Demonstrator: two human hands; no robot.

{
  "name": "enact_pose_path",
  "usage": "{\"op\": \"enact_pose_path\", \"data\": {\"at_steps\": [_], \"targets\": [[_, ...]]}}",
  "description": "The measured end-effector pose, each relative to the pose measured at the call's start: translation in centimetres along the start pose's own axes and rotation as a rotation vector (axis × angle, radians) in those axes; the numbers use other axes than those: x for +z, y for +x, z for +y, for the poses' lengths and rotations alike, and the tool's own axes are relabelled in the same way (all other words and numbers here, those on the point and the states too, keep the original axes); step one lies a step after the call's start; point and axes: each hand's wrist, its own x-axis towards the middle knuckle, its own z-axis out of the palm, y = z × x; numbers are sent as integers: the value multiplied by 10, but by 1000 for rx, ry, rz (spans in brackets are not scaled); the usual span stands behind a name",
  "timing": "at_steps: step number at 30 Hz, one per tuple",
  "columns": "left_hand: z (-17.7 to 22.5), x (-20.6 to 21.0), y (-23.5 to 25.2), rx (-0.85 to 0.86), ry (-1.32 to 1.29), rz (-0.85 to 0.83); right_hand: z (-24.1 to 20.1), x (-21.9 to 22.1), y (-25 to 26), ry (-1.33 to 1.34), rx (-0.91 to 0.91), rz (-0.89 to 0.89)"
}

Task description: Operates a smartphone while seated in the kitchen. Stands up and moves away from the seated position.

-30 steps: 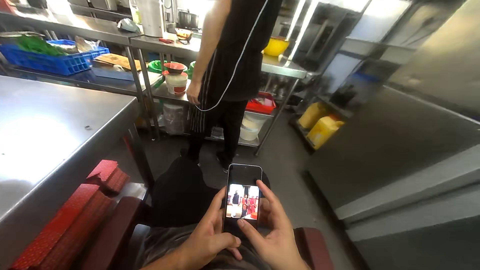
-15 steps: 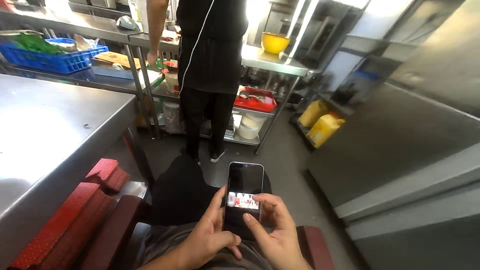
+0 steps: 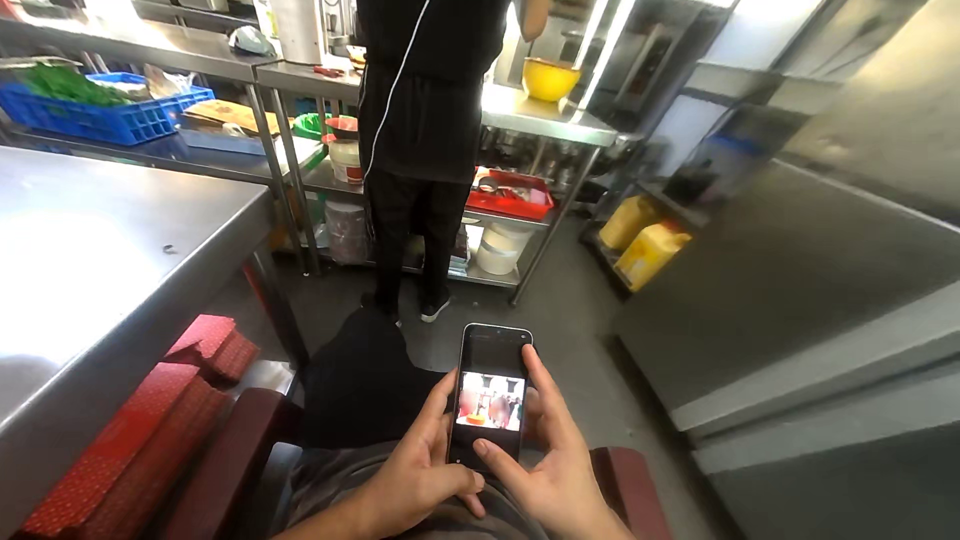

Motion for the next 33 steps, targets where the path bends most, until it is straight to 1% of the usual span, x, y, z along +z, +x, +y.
{"op": "enact_pose_path", "data": {"at_steps": [22,33], "targets": [[3,-1,1,-7,6,5,-2,-1,-2,104,-7,2],[2,0,-1,-8,35,11,-2,-2,-3,105,-2,4]]}}
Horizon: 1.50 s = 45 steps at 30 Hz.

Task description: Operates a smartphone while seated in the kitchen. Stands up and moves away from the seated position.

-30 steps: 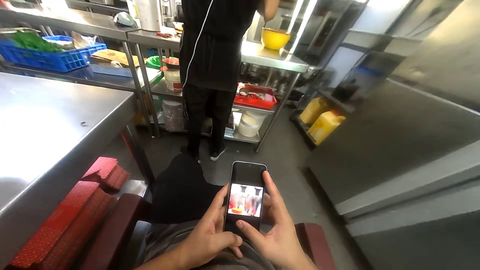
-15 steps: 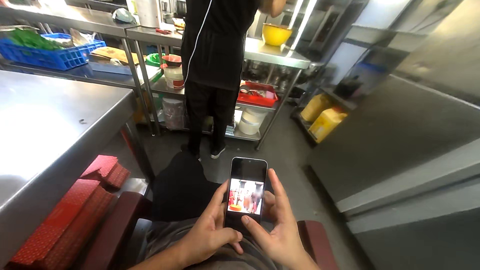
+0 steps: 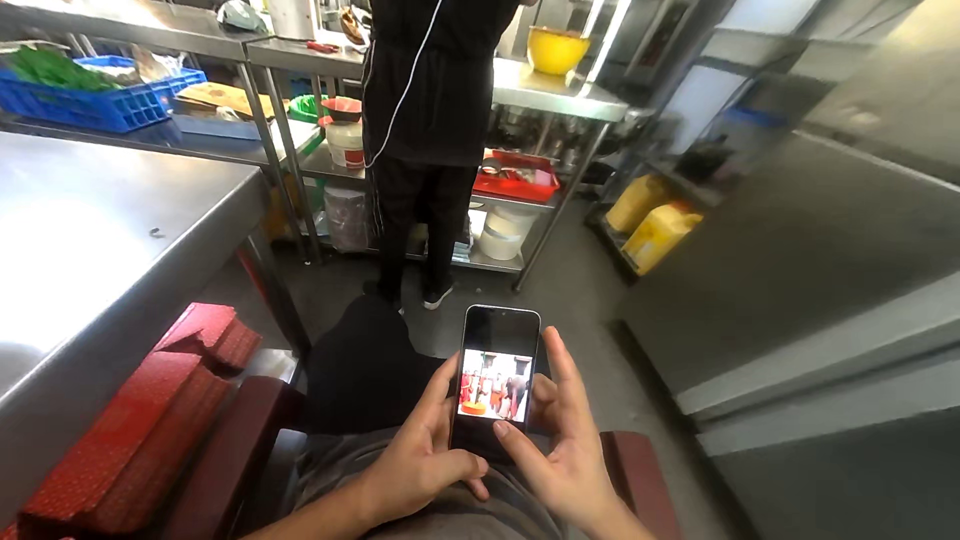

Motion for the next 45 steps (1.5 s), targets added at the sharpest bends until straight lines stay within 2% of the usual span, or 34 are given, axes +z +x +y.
{"op": "enact_pose_path", "data": {"at_steps": [16,22,45], "targets": [[1,0,0,-12,1,-4,0,-4,0,84,46,-43],[0,1,0,-6,-3,10,-1,0,-1,11,58,20],[1,0,0,-24,6,17,-3,1,0,19,48,18]]}}
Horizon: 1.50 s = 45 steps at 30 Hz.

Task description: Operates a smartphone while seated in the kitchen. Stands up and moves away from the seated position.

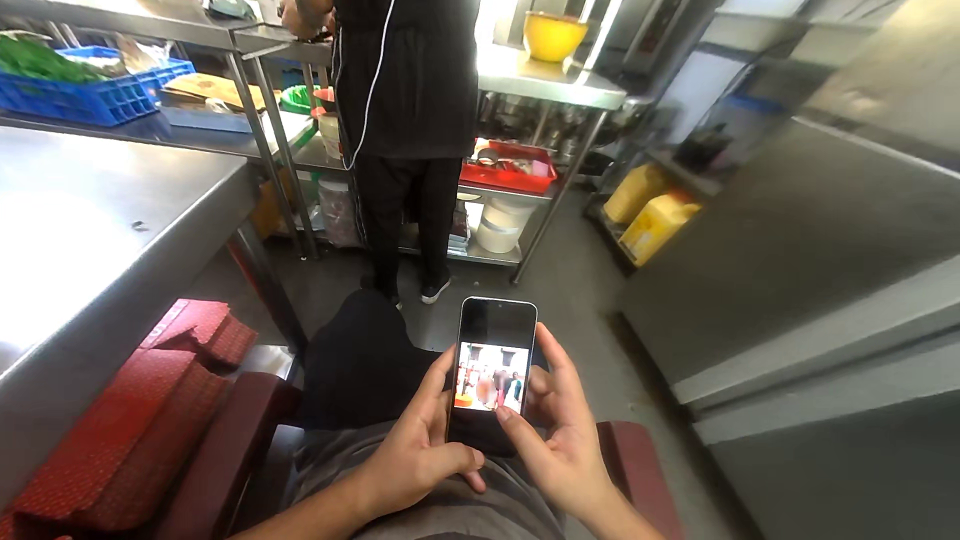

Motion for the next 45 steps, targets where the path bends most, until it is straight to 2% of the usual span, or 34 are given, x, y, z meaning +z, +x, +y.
{"op": "enact_pose_path", "data": {"at_steps": [23,45], "targets": [[0,-1,0,4,-15,-1,3,-6,0,74,0,-75],[0,-1,0,-2,-19,-5,-4,0,1,14,29,-25]]}}
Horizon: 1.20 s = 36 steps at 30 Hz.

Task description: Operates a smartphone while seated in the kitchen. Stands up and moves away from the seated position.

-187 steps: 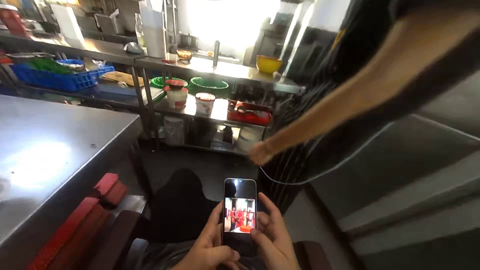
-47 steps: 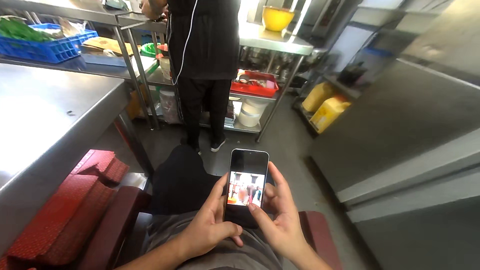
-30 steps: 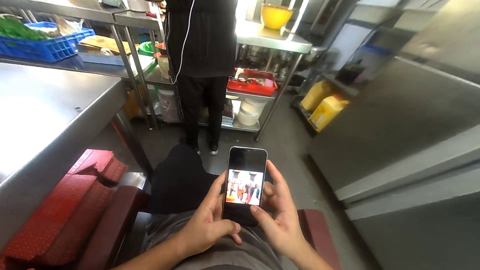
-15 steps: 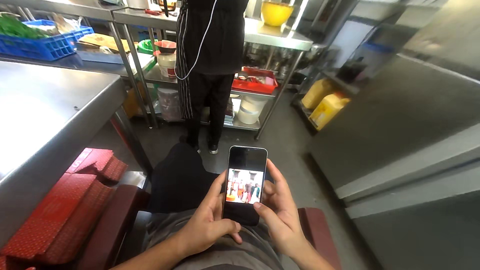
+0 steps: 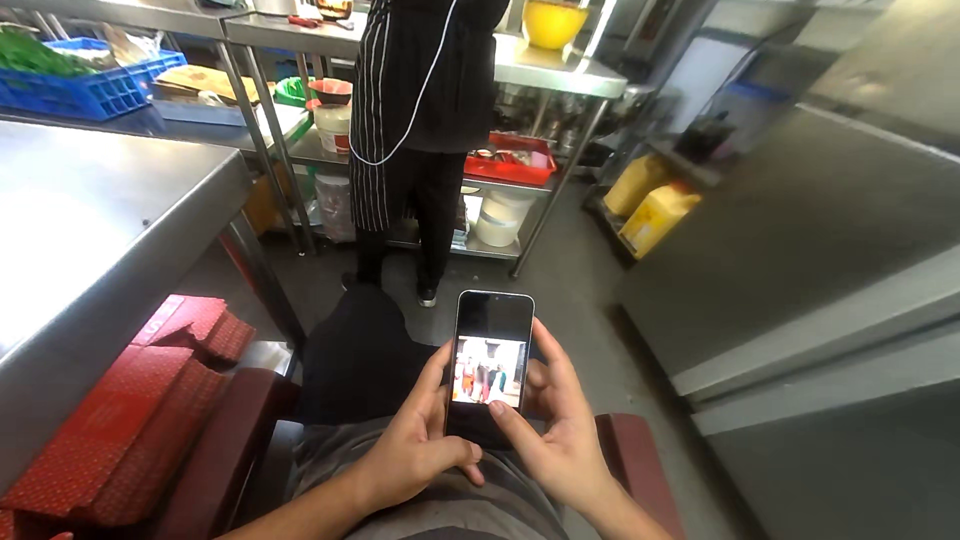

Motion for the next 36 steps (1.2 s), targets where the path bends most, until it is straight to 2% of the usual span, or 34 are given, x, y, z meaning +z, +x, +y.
{"op": "enact_pose_path", "data": {"at_steps": [36], "targets": [[1,-1,1,4,11,-4,2,-3,0,11,-3,-14]]}}
